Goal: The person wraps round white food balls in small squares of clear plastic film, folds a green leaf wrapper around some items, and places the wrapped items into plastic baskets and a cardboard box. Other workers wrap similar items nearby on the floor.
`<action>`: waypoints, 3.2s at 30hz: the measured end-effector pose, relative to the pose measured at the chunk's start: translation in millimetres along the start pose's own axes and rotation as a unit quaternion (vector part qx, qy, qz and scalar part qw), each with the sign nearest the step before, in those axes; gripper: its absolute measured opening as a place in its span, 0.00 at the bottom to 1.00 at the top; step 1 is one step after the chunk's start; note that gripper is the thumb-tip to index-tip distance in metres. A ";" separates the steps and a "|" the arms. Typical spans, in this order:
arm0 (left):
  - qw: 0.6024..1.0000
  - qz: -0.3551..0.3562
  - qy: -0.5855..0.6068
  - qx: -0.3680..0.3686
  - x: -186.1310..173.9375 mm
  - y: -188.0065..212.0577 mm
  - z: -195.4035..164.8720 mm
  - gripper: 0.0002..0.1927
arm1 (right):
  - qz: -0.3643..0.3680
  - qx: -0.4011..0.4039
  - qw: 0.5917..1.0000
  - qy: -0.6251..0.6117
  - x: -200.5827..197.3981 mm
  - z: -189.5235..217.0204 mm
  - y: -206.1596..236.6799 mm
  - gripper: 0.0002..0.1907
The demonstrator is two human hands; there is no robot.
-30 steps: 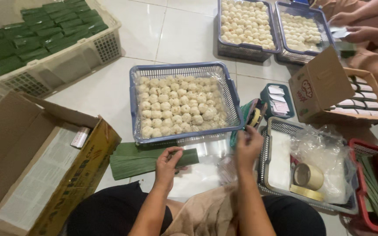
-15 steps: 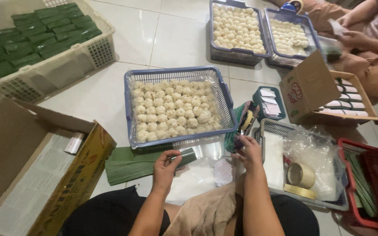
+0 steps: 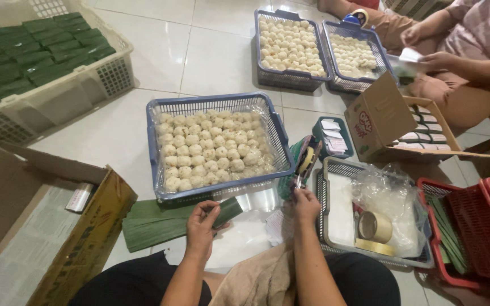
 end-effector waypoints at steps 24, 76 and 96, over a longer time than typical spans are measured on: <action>0.857 0.033 -0.401 0.323 48.2 37.2 -54.7 0.10 | 0.296 0.140 0.940 0.099 56.7 -9.1 57.3 0.09; 0.750 -0.233 -0.617 0.050 -257.8 -46.3 -328.6 0.21 | 0.640 -0.313 0.664 0.225 333.9 29.8 371.9 0.13; 0.675 -0.099 -0.640 0.354 -125.2 63.0 -358.3 0.19 | 0.453 -0.302 0.724 0.424 180.5 20.5 231.2 0.17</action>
Point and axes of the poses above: each hand's wrist, its own y-axis away from the middle knuckle, its own x-axis out of the palm, z = x × y, the point moved 6 cm from there along -y, towards the middle knuckle, and after that the axes turned 2 degrees about z, right-handed, at the moved point
